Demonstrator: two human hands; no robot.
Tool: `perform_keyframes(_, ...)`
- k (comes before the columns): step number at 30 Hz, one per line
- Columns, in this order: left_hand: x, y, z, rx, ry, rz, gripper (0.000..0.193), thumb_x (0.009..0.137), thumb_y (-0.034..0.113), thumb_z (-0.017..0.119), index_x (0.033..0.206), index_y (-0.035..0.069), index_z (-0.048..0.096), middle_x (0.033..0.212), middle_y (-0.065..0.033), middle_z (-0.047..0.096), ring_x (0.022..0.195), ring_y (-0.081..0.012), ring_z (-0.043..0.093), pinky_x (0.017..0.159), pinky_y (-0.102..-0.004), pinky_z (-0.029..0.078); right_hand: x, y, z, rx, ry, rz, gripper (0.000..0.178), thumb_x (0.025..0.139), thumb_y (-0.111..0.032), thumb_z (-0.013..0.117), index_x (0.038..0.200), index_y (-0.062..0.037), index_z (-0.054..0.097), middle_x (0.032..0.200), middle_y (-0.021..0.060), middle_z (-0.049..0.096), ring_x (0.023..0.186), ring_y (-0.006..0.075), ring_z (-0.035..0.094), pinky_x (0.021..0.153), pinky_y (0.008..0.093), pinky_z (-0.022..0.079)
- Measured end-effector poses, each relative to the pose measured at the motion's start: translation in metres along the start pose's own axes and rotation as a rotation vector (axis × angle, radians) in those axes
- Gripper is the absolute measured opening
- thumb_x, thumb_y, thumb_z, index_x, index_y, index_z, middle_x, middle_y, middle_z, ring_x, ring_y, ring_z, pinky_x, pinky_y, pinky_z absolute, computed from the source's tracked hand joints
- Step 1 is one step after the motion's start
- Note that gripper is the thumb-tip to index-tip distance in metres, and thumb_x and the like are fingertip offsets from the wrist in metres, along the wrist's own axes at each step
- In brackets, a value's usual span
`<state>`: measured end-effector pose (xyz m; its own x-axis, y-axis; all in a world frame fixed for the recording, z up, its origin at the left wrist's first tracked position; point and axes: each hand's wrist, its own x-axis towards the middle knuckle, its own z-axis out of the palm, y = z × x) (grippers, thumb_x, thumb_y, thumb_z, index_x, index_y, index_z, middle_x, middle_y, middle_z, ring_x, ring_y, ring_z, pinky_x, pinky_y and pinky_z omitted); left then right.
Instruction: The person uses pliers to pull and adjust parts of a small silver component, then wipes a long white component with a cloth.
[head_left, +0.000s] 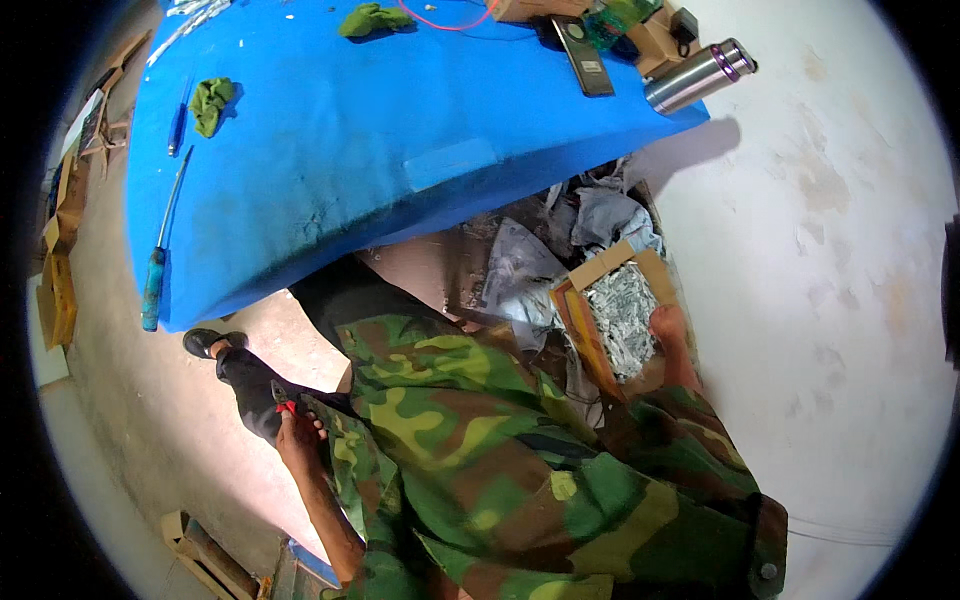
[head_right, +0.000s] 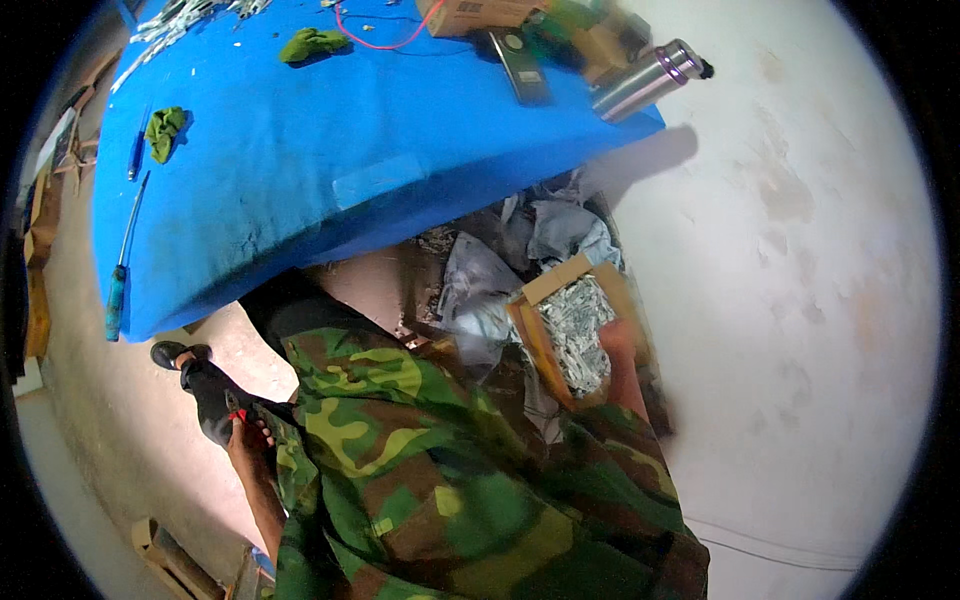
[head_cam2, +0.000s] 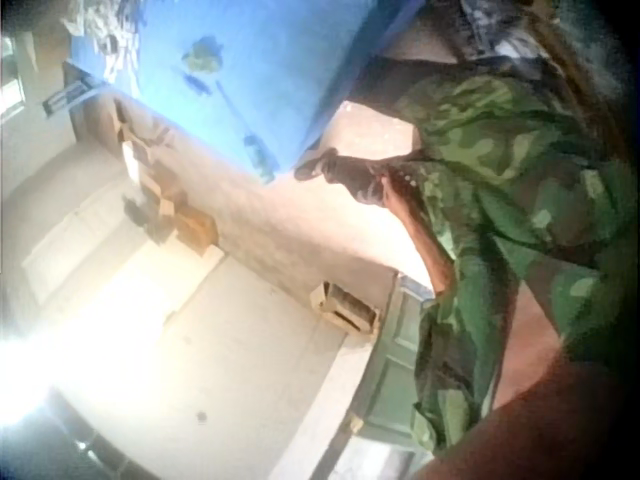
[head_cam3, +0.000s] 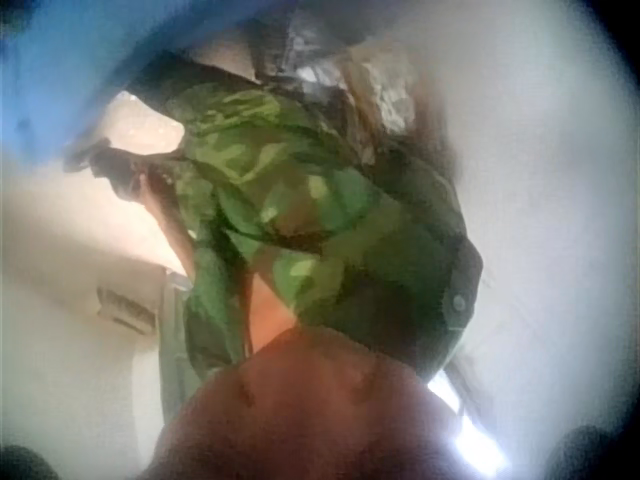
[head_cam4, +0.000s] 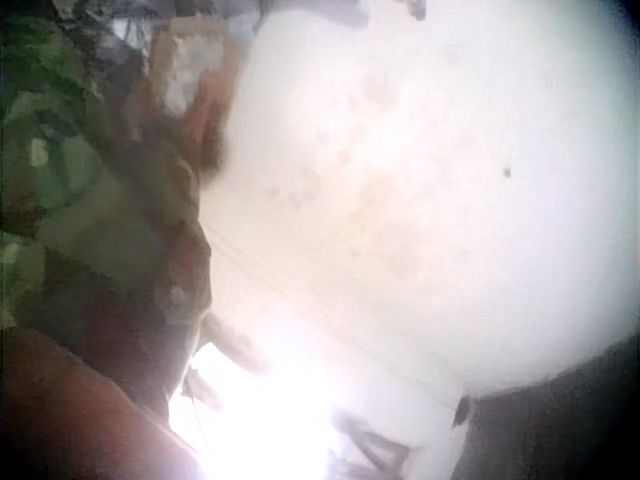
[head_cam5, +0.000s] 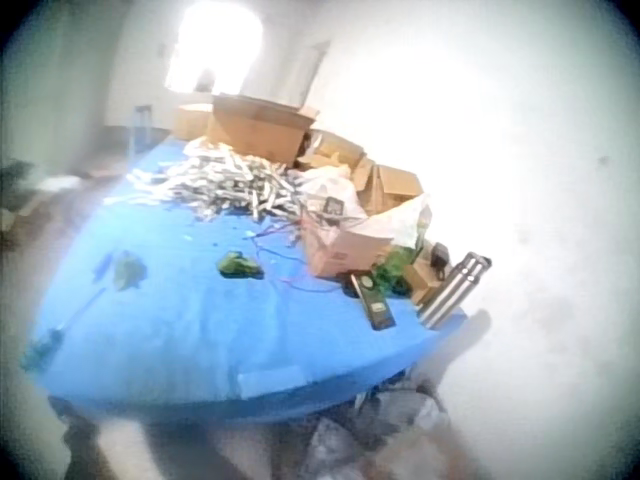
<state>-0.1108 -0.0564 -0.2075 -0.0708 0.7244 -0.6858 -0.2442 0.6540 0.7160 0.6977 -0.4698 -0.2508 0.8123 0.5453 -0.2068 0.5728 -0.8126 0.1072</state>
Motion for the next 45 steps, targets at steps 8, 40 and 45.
perform_keyframes(8, -0.011, 0.012, -0.009, -0.009, 0.071, 0.007, 0.05, 0.108, 0.05, 0.061, 0.119, 0.001, 0.065, 0.093, -0.0128, 0.071, 0.074, -0.0213, 0.067, 0.059, -0.0337, 0.055, -0.008, -0.074, -0.033, 0.03, -0.025, 0.372, 0.038, 0.097, -0.032, 0.065, 0.093, 0.0037, 0.077, 0.087, 0.0254, 0.077, 0.087, 0.0402, 0.077, 0.074, 0.0512, 0.059)
perform_keyframes(40, 0.054, 0.356, 0.145, 0.969, 0.457, 0.752, 0.049, 0.101, 0.038, 0.07, 0.127, -0.004, 0.072, 0.11, -0.0202, 0.077, 0.101, -0.025, 0.072, 0.091, -0.0387, 0.056, 0.07, -0.831, -0.32, 0.892, 0.366, -1.149, 0.011, 0.093, -0.019, 0.072, 0.099, -0.0104, 0.073, 0.1, 0.0136, 0.07, 0.095, 0.0372, 0.069, 0.08, 0.049, 0.056)
perform_keyframes(45, 0.091, 0.366, 0.172, 1.018, 0.387, 0.801, 0.05, 0.097, 0.035, 0.075, 0.126, -0.005, 0.071, 0.113, -0.0216, 0.076, 0.103, -0.0287, 0.074, 0.097, -0.0404, 0.056, 0.071, -0.835, -0.316, 0.87, 0.427, -1.229, 0.01, 0.091, -0.02, 0.073, 0.097, -0.0107, 0.071, 0.098, 0.0091, 0.068, 0.094, 0.0339, 0.067, 0.08, 0.0481, 0.056)
